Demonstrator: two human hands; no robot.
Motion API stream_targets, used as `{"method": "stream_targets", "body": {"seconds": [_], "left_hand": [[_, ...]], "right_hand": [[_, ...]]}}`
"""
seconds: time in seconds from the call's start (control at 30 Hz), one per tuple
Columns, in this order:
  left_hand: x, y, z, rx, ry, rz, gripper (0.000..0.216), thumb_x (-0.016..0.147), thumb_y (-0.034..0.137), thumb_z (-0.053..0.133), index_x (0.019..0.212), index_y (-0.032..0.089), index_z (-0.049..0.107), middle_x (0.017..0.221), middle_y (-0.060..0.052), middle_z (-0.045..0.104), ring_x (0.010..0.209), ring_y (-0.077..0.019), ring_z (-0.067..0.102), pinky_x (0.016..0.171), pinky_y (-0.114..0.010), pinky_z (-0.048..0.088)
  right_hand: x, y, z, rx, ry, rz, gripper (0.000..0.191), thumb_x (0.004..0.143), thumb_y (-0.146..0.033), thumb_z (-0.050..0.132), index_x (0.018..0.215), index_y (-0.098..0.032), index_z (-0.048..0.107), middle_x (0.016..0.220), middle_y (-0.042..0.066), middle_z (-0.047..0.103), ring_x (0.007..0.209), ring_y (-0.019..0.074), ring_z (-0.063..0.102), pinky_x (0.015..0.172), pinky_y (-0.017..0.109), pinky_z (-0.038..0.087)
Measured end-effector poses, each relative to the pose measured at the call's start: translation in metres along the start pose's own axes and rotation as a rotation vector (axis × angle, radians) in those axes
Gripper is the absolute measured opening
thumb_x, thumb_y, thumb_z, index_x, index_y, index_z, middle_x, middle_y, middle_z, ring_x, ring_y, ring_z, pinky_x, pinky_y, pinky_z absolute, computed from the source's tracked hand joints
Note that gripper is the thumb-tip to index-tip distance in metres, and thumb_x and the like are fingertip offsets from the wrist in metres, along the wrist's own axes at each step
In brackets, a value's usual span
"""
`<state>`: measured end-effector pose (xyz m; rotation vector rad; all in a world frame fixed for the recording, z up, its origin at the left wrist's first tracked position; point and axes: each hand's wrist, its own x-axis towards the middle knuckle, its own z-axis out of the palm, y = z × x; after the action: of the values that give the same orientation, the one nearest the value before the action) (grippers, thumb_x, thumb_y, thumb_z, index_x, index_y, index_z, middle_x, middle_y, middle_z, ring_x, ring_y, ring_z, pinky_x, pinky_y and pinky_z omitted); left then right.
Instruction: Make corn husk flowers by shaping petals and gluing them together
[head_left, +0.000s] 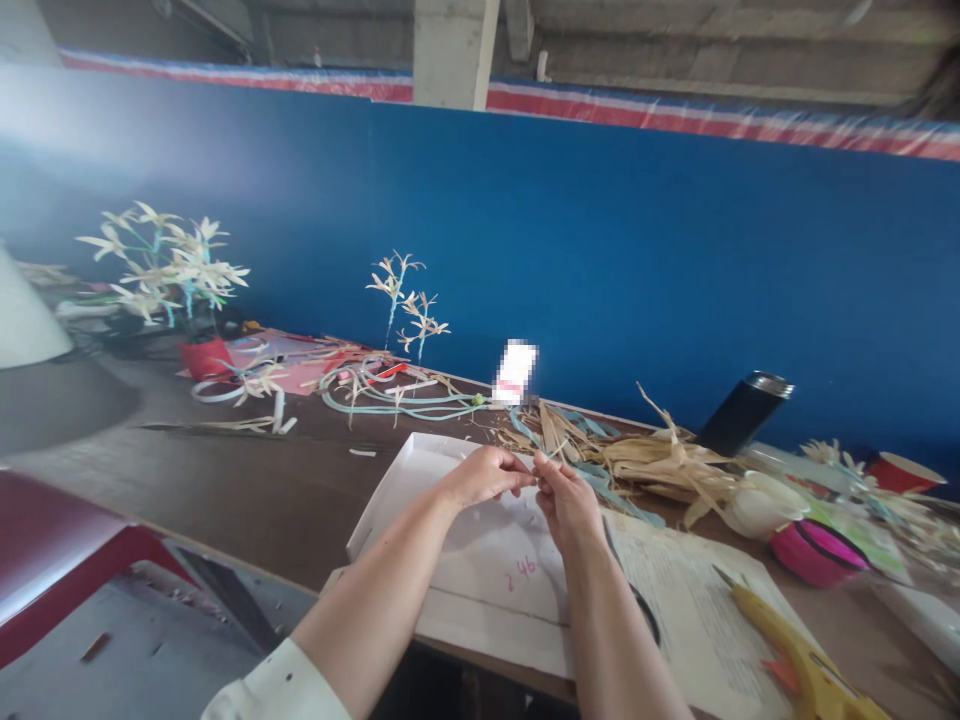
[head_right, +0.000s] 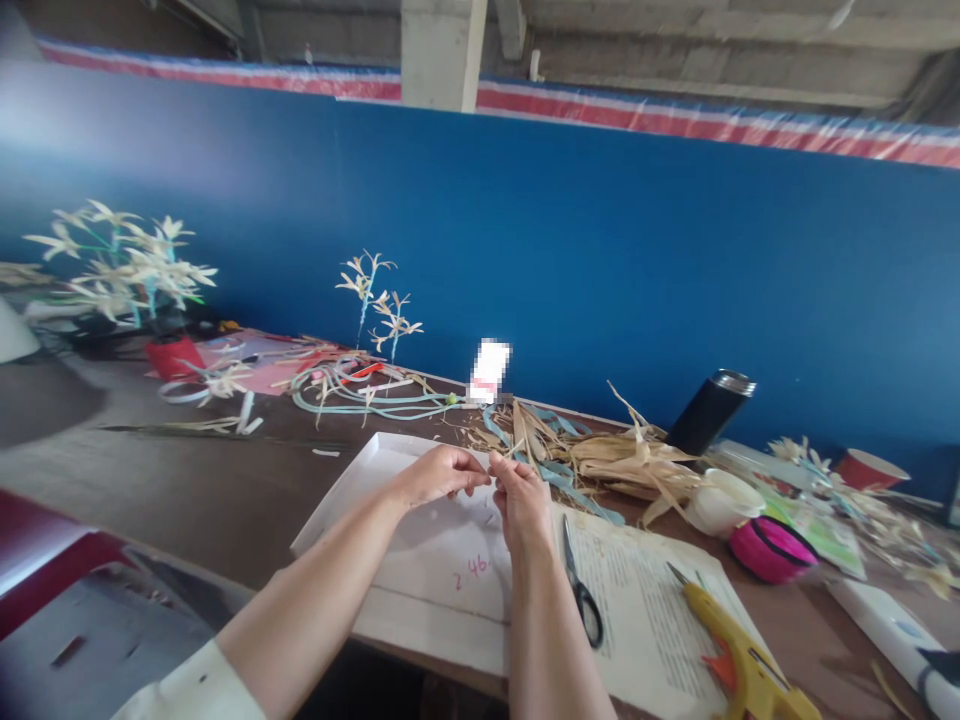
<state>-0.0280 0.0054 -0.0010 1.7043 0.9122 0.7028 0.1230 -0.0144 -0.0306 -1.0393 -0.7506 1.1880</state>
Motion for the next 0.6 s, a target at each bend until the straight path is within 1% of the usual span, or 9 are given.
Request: {"method": "stream_targets", "body": {"seconds": [0.17, 0.27, 0.43, 0.6], "left_hand": [[-0.0011, 0.0014, -0.0001, -0.004, 0.026, -0.022, 0.034, 0.065, 0.043, 0.065, 0.079, 0.012, 0.069, 0.064, -0.002, 0.062, 0.053, -0.0082, 0.045, 0.05, -0.021, 0.034], [-0.0008, 0.0007, 0.0005, 0.007, 0.048, -0.038, 0.034, 0.064, 0.044, 0.066, 0.077, 0.013, 0.069, 0.064, -0.002, 0.062, 0.052, -0.0087, 0.045, 0.05, -0.021, 0.034], [0.0004, -0.0007, 0.0009, 0.007, 0.117, -0.05, 0.035, 0.065, 0.045, 0.064, 0.078, 0.012, 0.068, 0.064, -0.002, 0.063, 0.05, -0.0077, 0.044, 0.05, -0.021, 0.034], [0.0, -0.0001, -0.0002, 0.005, 0.12, -0.052, 0.036, 0.066, 0.046, 0.062, 0.081, 0.013, 0.067, 0.066, -0.002, 0.063, 0.05, -0.0073, 0.043, 0.049, -0.021, 0.034]], "right_hand": [[-0.0021, -0.0024, 0.0013, 0.062, 0.032, -0.026, 0.034, 0.053, -0.04, 0.081, 0.058, -0.016, 0.057, 0.058, -0.003, 0.049, 0.044, 0.0034, 0.03, 0.035, 0.019, 0.021], [-0.0038, -0.005, 0.0021, 0.088, 0.036, -0.052, 0.032, 0.054, -0.039, 0.081, 0.062, -0.016, 0.06, 0.065, -0.002, 0.054, 0.045, 0.003, 0.03, 0.034, 0.018, 0.02], [-0.0048, -0.0073, 0.0027, 0.053, 0.034, -0.042, 0.031, 0.056, -0.041, 0.079, 0.068, -0.016, 0.066, 0.076, 0.002, 0.062, 0.046, 0.003, 0.034, 0.034, 0.019, 0.021], [-0.0042, -0.0073, 0.0023, 0.056, 0.005, -0.032, 0.03, 0.058, -0.039, 0.077, 0.075, -0.017, 0.069, 0.084, 0.004, 0.063, 0.045, 0.0033, 0.033, 0.033, 0.018, 0.022]]}}
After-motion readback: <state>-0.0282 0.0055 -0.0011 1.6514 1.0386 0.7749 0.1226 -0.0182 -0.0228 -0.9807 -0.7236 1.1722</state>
